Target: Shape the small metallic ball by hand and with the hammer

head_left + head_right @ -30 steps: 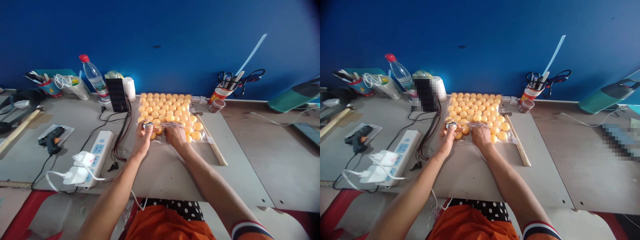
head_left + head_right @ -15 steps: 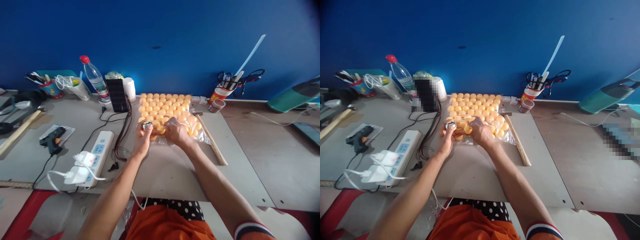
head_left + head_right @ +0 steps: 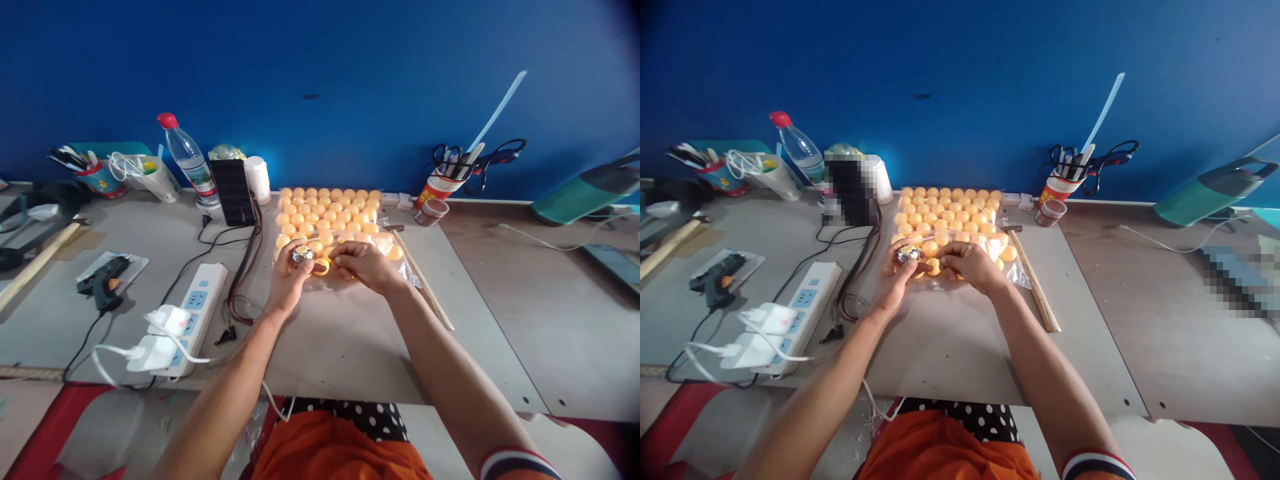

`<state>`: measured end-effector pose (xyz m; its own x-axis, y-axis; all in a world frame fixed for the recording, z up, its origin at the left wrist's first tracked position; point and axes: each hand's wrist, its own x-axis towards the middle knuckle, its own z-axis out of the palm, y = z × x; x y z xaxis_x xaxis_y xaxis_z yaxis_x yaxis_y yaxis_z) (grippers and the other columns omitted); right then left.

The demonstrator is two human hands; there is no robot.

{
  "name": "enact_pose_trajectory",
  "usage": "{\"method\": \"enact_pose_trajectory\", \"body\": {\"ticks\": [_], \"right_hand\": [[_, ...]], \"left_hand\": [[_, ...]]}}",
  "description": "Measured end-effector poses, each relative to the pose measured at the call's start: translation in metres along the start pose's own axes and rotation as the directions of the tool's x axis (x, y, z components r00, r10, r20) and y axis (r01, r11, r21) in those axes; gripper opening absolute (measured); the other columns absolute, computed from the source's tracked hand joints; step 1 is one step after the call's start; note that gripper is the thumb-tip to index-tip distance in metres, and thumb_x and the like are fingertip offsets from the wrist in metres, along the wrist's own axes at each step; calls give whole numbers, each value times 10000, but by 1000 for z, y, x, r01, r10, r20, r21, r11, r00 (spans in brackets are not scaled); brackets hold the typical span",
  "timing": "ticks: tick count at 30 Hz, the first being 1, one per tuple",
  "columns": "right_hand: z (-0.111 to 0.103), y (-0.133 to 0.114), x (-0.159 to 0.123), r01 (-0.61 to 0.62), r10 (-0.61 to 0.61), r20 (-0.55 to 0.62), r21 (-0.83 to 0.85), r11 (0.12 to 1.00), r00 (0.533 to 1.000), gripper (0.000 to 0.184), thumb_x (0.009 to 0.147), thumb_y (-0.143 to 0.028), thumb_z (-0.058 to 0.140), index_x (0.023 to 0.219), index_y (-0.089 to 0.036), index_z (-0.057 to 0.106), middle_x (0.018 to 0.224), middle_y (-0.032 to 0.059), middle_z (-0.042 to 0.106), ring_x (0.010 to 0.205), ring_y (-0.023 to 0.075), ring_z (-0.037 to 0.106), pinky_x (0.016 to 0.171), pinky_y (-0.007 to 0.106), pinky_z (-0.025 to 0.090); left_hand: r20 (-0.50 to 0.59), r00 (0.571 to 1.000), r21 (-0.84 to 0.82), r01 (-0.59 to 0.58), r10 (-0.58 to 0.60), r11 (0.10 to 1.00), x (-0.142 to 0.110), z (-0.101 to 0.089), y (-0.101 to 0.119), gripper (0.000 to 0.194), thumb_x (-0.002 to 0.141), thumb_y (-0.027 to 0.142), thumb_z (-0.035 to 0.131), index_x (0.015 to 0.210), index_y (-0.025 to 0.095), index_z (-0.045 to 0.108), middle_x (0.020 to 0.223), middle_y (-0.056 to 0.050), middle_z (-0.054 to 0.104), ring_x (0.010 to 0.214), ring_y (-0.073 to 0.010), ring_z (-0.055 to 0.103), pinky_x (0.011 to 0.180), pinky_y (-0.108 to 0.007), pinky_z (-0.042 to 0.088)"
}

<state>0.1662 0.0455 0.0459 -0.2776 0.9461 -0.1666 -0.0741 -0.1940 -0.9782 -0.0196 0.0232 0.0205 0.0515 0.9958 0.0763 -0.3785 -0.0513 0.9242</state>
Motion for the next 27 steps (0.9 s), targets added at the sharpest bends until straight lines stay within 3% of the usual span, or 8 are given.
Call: {"method": "enact_pose_trajectory", "body": {"ticks": [4,7,10,14,20,27], "right_hand": [[-4,-8,-5,-60,50,58,198,978,997,211,673,-284,814,779,-163,677,615,-17,668,411,51,495,433,202,382],[-6,-7,-13,-105,91,65,279,954,994,196,684,-241,801,826,-157,695,689,9,705,581,97,646,587,218,516],[-5,0,-18,-130,120,53,324,937,991,237,672,-174,756,899,-153,693,718,20,720,697,133,700,712,256,560],[-2,11,-18,-40,49,-18,345,938,999,174,693,-177,741,835,-165,642,681,-9,688,579,99,637,620,236,528],[3,16,-17,-17,20,-2,415,910,1000,328,653,-361,870,767,-180,621,655,-27,672,451,75,560,455,201,444],[-1,22,-20,-99,64,86,514,852,994,283,636,-297,887,781,-181,673,626,-27,652,524,95,602,529,210,503]], "left_hand": [[76,992,-109,107,-99,988,0,1,0,543,672,329,864,1146,245,613,1010,-21,690,788,-149,695,792,-320,568],[163,974,-175,187,-159,967,-1,1,1,536,668,278,857,1154,246,634,1006,-8,684,815,-134,676,890,-359,552],[218,953,-209,255,-209,944,-3,2,4,558,697,278,830,1217,256,631,982,-4,680,853,-148,680,952,-386,530],[240,940,-193,292,-243,937,-5,2,7,539,710,280,822,1220,254,650,1015,-19,677,880,-152,667,921,-358,528],[281,920,-157,327,-275,932,-4,-6,1,490,751,258,798,1224,266,669,1039,-21,661,867,-143,649,882,-337,518],[333,903,-227,357,-272,906,-3,-7,1,531,756,239,791,1263,262,631,1030,-31,673,846,-150,664,836,-332,523]]}}
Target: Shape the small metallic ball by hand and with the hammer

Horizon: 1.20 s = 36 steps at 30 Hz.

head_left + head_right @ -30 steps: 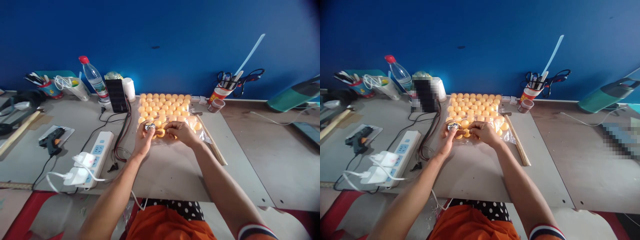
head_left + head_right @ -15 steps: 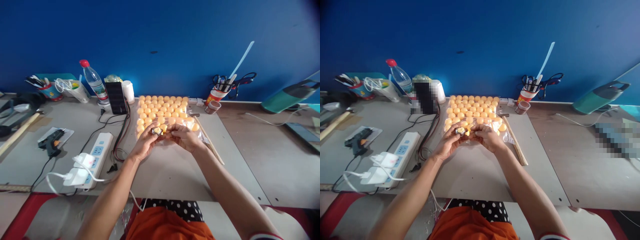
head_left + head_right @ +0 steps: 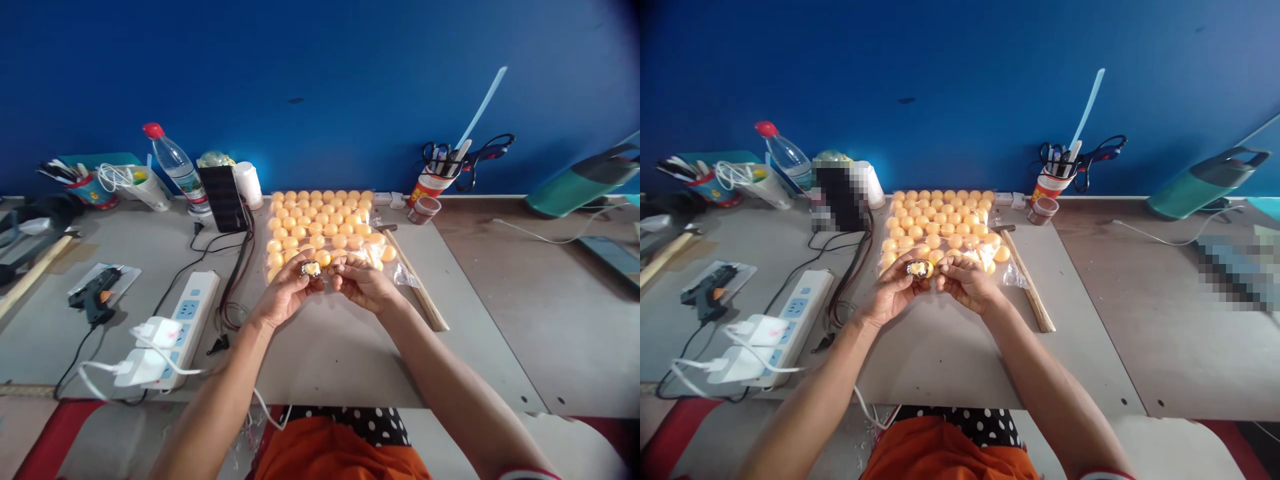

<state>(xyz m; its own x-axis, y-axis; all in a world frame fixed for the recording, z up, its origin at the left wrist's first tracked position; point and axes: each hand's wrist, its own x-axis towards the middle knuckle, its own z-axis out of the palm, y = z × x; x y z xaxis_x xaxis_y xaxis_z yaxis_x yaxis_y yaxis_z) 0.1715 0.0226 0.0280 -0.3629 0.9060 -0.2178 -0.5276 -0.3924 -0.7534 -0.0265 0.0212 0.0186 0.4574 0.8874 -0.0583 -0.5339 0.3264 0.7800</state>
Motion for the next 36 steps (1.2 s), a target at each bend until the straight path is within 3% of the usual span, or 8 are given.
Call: {"method": "enact_pose_trajectory", "body": {"ticks": [6,13,19,23,30,36], "right_hand": [[2,3,-2,-10,11,26,-52,999,1000,303,664,-355,852,743,-181,618,724,0,626,598,106,563,608,261,498],[8,-1,-7,61,-58,30,-95,994,998,369,643,-421,868,690,-198,577,645,-57,496,501,69,410,544,257,353],[8,1,-10,71,-63,52,-177,982,997,289,686,-371,843,775,-193,633,621,-50,533,526,87,466,555,259,338],[10,5,-10,143,-130,73,-219,965,989,258,709,-367,818,785,-190,647,623,-47,543,535,84,459,568,265,347],[11,13,-7,219,-249,-21,-405,888,968,156,710,-281,732,791,-201,625,612,-53,544,534,92,446,560,263,348],[13,12,-7,264,-293,21,-498,826,956,136,737,-300,687,782,-192,617,720,-20,572,654,117,497,649,275,401]], "left_hand": [[14,999,-11,34,-34,999,0,3,3,458,746,259,793,1177,229,643,990,-37,690,802,-164,677,848,-377,533],[-17,999,16,38,-37,999,-1,5,5,535,690,259,852,1178,230,636,973,-26,677,742,-129,659,763,-305,531],[-82,996,89,33,-26,995,2,4,1,529,665,243,874,1146,232,652,952,2,656,685,-96,633,712,-273,535],[-85,996,145,19,-7,989,3,2,-4,515,689,264,861,1158,228,651,994,-11,640,728,-106,636,746,-293,541],[-112,992,218,-29,55,975,4,0,-9,492,718,303,839,1145,234,604,1037,-7,615,759,-118,644,789,-332,559],[-106,992,236,-42,68,971,5,4,-9,519,672,308,870,1117,217,619,1030,-19,626,751,-116,620,760,-309,551]]}}
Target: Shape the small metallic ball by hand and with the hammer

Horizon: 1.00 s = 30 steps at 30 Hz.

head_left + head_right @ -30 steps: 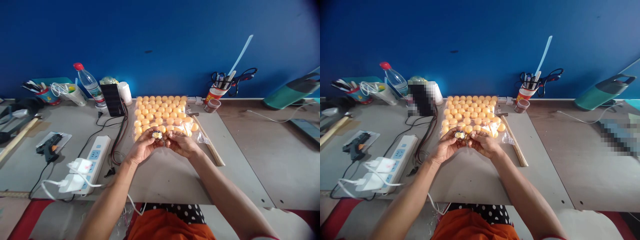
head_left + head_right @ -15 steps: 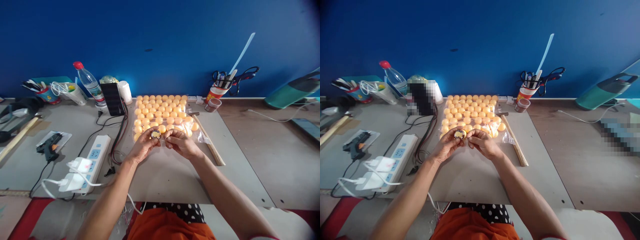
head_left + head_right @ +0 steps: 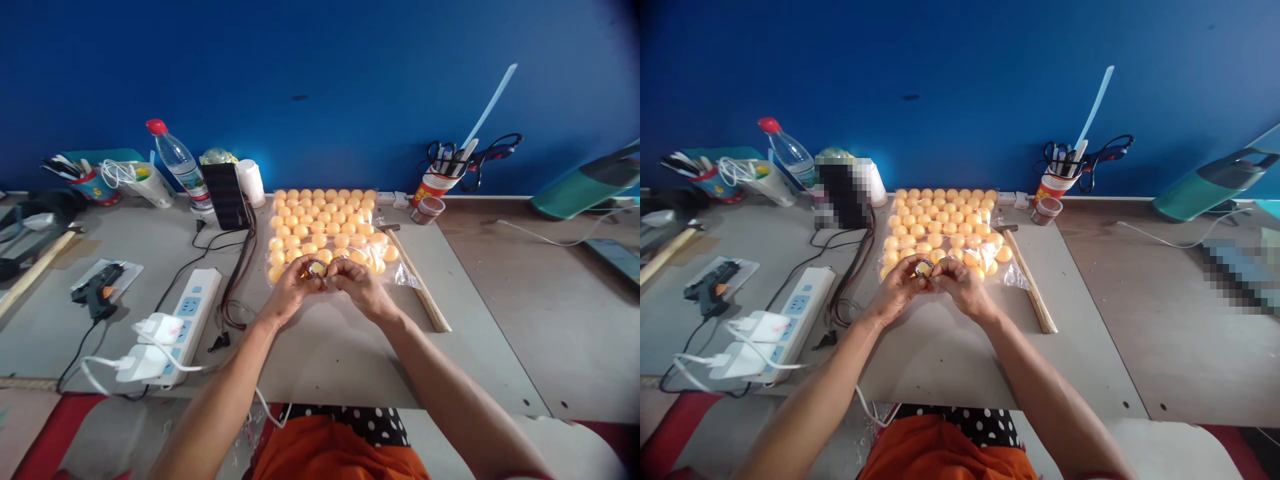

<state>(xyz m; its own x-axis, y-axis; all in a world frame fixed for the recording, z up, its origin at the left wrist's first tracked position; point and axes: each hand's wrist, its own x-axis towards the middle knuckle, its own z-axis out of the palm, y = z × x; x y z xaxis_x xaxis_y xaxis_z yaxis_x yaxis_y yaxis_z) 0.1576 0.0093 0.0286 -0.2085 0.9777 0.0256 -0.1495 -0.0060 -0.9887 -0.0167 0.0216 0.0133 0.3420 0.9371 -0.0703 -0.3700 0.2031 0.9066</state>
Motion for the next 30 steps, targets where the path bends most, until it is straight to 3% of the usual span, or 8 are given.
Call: {"method": "enact_pose_trajectory", "body": {"ticks": [7,12,20,30], "right_hand": [[1,5,1,-18,18,8,9,1000,1000,129,743,-286,703,750,-189,619,769,-15,546,685,117,495,677,282,402],[3,7,1,-54,50,38,108,993,998,167,742,-320,729,746,-202,611,733,-10,582,688,135,537,691,301,447],[5,12,2,-87,90,-29,107,990,995,193,714,-335,752,740,-196,621,675,-16,603,664,135,548,690,310,478],[5,11,2,-82,88,-55,98,992,995,166,705,-320,743,738,-189,645,692,-14,627,679,134,565,706,305,484]], "left_hand": [[-7,998,63,-56,57,996,0,4,-3,559,647,335,887,1113,199,610,1035,-40,640,817,-150,635,755,-310,580],[7,997,86,-82,81,993,1,3,-10,604,653,371,883,1144,201,574,1086,-61,669,837,-172,672,790,-347,597],[-5,994,127,-107,109,986,2,2,-14,621,678,410,864,1175,202,554,1049,-61,701,817,-180,698,807,-348,596],[-63,983,246,-153,174,957,3,-2,-20,561,694,297,840,1186,194,592,1047,-59,691,877,-170,675,813,-292,564]]}}
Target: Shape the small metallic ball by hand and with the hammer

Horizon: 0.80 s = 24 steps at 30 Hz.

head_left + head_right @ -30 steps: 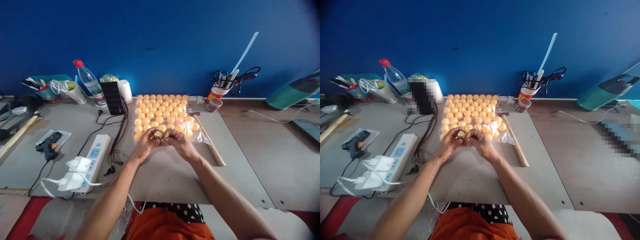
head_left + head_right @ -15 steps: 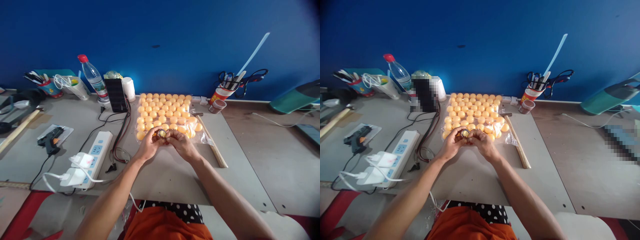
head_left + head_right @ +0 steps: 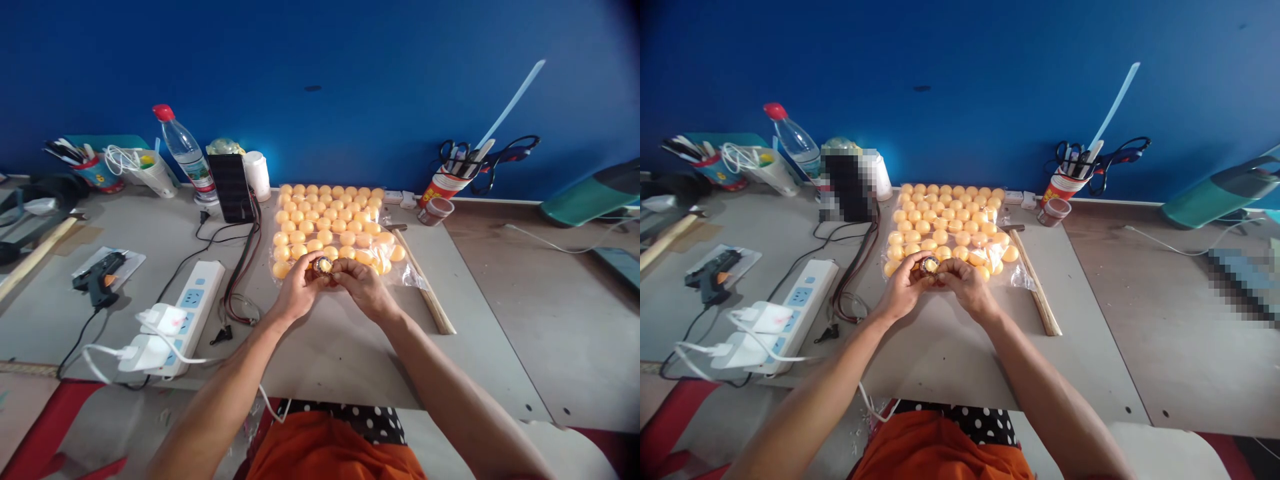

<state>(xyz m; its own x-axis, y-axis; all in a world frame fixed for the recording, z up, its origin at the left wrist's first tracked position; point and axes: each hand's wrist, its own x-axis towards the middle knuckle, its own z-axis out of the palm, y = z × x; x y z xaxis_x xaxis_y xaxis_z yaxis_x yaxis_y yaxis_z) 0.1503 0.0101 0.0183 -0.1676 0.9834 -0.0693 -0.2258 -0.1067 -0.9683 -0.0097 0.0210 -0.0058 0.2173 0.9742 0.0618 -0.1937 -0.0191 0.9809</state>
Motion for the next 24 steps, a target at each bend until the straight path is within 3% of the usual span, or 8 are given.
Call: {"method": "enact_pose_trajectory", "body": {"ticks": [24], "right_hand": [[3,-1,-2,-17,17,-22,-15,1000,1000,148,707,-300,734,721,-194,632,705,-12,629,701,143,577,742,319,518]], "left_hand": [[-40,999,89,-12,15,996,-3,3,1,510,726,282,788,1181,187,578,1041,-67,679,873,-187,686,793,-317,573]]}}
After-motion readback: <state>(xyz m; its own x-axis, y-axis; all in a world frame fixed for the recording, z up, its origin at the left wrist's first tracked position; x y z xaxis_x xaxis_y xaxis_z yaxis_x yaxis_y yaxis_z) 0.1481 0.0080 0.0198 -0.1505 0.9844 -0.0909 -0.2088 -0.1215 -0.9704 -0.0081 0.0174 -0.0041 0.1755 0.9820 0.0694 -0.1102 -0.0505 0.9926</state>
